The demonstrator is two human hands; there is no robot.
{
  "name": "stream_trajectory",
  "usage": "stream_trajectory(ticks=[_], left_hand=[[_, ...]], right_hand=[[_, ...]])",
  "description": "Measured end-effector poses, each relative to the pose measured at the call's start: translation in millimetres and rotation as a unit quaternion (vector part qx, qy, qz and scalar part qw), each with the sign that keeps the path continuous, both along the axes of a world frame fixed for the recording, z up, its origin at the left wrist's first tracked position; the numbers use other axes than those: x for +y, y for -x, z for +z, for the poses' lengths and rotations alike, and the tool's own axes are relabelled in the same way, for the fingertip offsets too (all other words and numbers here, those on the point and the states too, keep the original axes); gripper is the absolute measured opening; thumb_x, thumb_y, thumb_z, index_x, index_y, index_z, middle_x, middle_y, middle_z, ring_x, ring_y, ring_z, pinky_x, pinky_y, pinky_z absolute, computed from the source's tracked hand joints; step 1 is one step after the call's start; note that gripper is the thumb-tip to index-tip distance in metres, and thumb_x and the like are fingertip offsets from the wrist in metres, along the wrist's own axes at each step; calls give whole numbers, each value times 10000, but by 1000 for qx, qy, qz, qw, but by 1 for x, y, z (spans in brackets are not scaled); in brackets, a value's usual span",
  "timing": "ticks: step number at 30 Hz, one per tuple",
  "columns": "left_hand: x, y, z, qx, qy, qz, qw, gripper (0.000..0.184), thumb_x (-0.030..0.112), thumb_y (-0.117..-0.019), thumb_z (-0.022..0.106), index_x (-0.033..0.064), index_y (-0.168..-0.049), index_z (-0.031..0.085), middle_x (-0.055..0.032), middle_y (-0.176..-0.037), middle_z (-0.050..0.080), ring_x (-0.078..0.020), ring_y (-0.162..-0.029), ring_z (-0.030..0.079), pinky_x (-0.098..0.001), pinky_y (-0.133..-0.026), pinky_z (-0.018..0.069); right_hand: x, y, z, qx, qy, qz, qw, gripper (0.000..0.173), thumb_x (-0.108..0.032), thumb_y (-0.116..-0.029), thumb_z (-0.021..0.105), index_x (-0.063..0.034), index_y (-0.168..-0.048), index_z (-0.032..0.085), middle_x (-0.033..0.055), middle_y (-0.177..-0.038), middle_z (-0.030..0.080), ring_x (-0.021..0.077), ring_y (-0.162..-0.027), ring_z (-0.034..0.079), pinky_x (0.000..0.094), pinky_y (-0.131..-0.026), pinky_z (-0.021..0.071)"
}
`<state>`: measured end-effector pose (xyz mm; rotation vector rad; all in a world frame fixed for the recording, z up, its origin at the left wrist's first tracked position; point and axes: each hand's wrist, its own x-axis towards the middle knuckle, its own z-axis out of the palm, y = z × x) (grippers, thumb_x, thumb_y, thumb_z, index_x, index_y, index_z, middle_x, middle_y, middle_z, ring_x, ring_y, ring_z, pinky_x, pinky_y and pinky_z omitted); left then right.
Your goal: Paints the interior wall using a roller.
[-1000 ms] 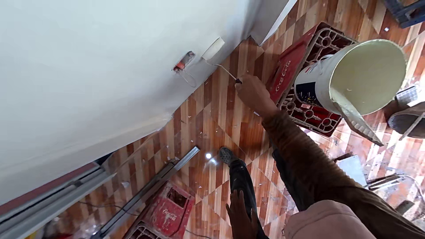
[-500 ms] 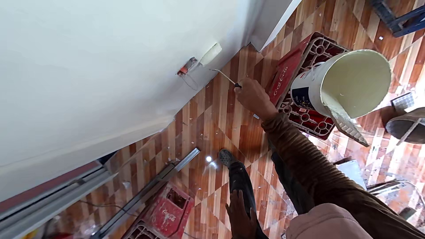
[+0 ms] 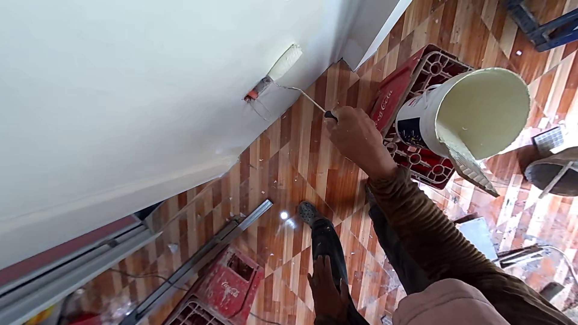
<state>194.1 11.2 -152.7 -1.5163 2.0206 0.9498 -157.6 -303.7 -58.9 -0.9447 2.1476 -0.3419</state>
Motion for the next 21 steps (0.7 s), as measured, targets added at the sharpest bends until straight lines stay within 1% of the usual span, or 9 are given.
stream_trajectory(ticks=[3,8,11,13,16,17,18,19,21], left_hand=[[-2,1,1,-4,-4,-3,1000,733,500,-941,486,111,-1561,436,-160,-1622,391,-352,-1516,338,-680,-1193,223],[-1,0,0,4,10,-5,1000,729,506,-932,495,114,-1546,459,-162,-1606,415,-361,-1503,358,-680,-1184,239],[0,-1,0,12,11,-1,1000,733,515,-936,487,109,-1545,460,-164,-1607,414,-373,-1508,347,-686,-1185,233],[1,-4,-1,19,17,4,1000,742,522,-933,481,103,-1545,459,-171,-1604,417,-382,-1505,350,-692,-1179,236],[2,-6,0,10,10,7,1000,743,520,-930,487,115,-1552,452,-160,-1609,413,-369,-1508,349,-686,-1179,240],[2,-6,0,6,8,6,1000,740,512,-929,495,116,-1552,452,-157,-1612,409,-367,-1509,347,-682,-1182,240],[2,-7,-1,6,11,5,1000,734,506,-928,502,116,-1548,458,-158,-1610,412,-367,-1507,351,-681,-1182,243],[2,-7,-1,6,12,7,1000,732,503,-927,505,114,-1545,462,-162,-1609,412,-368,-1506,352,-682,-1182,243],[4,-7,3,7,-2,11,1000,735,502,-939,499,110,-1557,442,-166,-1624,384,-369,-1522,318,-684,-1195,211]], right_hand=[[29,-6,20,-17,50,-9,999,267,-348,-1073,515,-135,-979,647,108,-711,601,278,-546,599,447,-434,468],[32,-9,60,-4,90,-9,996,267,-353,-1090,484,-173,-1073,681,85,-715,621,243,-533,600,451,-426,482],[30,-16,46,-15,63,-30,997,267,-360,-1081,489,-170,-1075,676,99,-714,615,260,-520,591,454,-414,469],[21,-16,20,-24,22,-38,999,268,-354,-1067,498,-139,-1028,653,129,-741,618,302,-570,614,482,-447,485],[-19,-5,-14,-6,-65,-31,997,252,-298,-1050,516,-101,-1040,674,164,-937,693,366,-880,698,585,-680,547],[-23,-2,-21,-4,-85,-30,996,259,-295,-1048,514,-98,-1052,681,163,-970,699,366,-928,698,590,-720,548],[-16,-3,-25,2,-82,-30,996,266,-306,-1047,513,-98,-1037,678,165,-935,693,367,-883,698,585,-682,547],[1,-8,-27,8,-61,-31,998,278,-328,-1051,506,-100,-1003,657,170,-847,666,366,-763,684,563,-577,535],[33,-15,-22,13,-34,-36,999,299,-360,-1053,501,-109,-981,648,164,-776,638,352,-653,650,544,-510,511]])
